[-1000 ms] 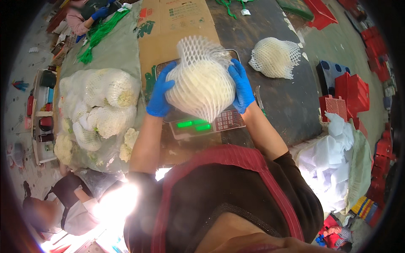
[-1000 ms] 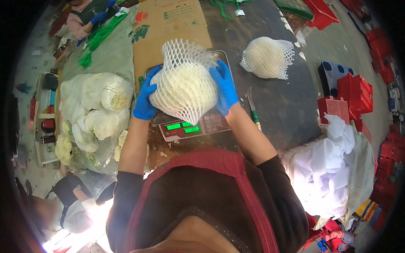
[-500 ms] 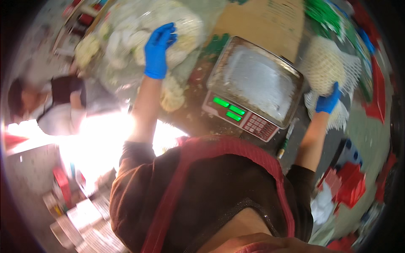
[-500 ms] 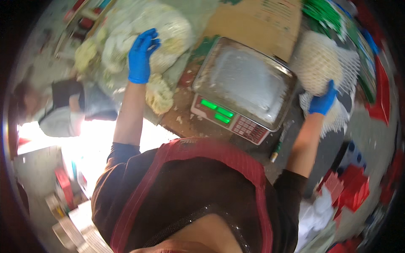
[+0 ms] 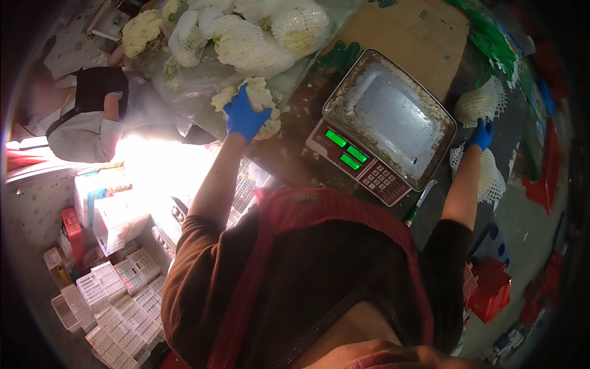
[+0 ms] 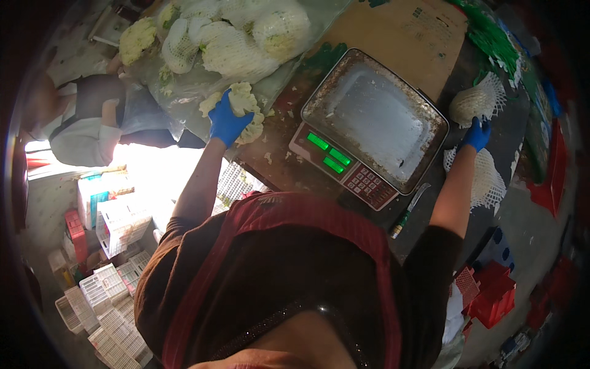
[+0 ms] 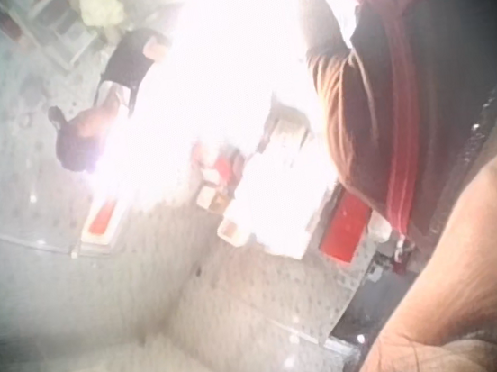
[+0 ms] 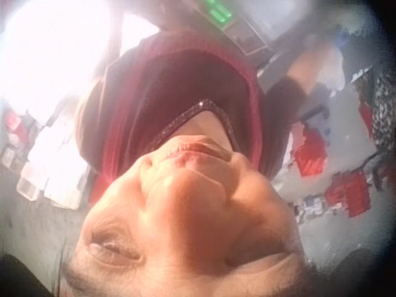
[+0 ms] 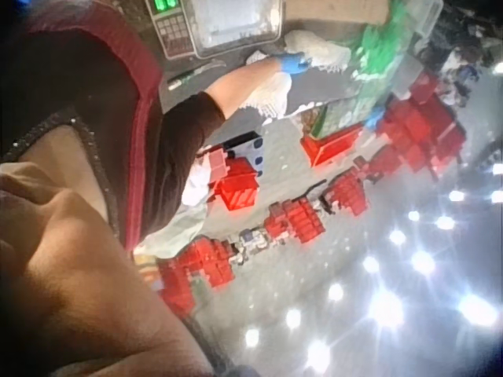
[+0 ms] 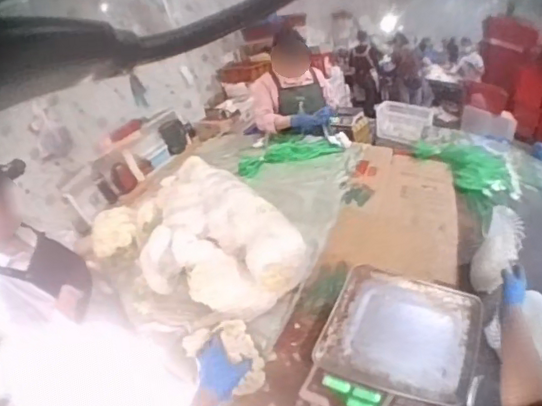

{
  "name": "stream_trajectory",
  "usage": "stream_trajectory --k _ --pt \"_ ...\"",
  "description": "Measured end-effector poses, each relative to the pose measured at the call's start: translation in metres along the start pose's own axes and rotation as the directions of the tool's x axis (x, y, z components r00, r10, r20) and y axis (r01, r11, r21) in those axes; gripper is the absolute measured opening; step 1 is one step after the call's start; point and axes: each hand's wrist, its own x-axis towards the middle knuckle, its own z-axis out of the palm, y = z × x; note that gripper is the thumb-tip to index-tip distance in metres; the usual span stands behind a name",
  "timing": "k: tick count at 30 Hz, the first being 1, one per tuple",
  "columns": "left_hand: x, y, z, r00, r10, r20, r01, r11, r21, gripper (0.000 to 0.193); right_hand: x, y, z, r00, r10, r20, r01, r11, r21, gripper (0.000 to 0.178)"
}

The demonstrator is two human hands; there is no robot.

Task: The person repeatedly picks up cauliflower heads, places them on a digital scale, and then removes them. The person also handles plastic bags and foam nets during the process.

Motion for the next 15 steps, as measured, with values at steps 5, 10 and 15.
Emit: stream_trajectory --k 5,10,15 --pt "0.013 -0.022 -0.014 0.996 0.086 -0.001 -0.085 0.980 -0.182 0.075 -0.102 -0.094 -0.055 0.994 0.103 0.033 -0.108 0.967 0.231 0.037" --pt "0.009 -0.032 -0.050 0.963 0.055 0.263 0.224 0.376 -0.899 0.059 -0.170 -0.109 -0.120 0.991 0.129 0.015 -0.128 0.953 0.274 0.033" --pt "0.011 0.024 -0.074 0.914 0.393 0.100 0.029 0.183 -0.983 0.059 -0.222 -0.086 -0.148 0.980 0.192 -0.052 -0.163 0.927 0.337 0.028"
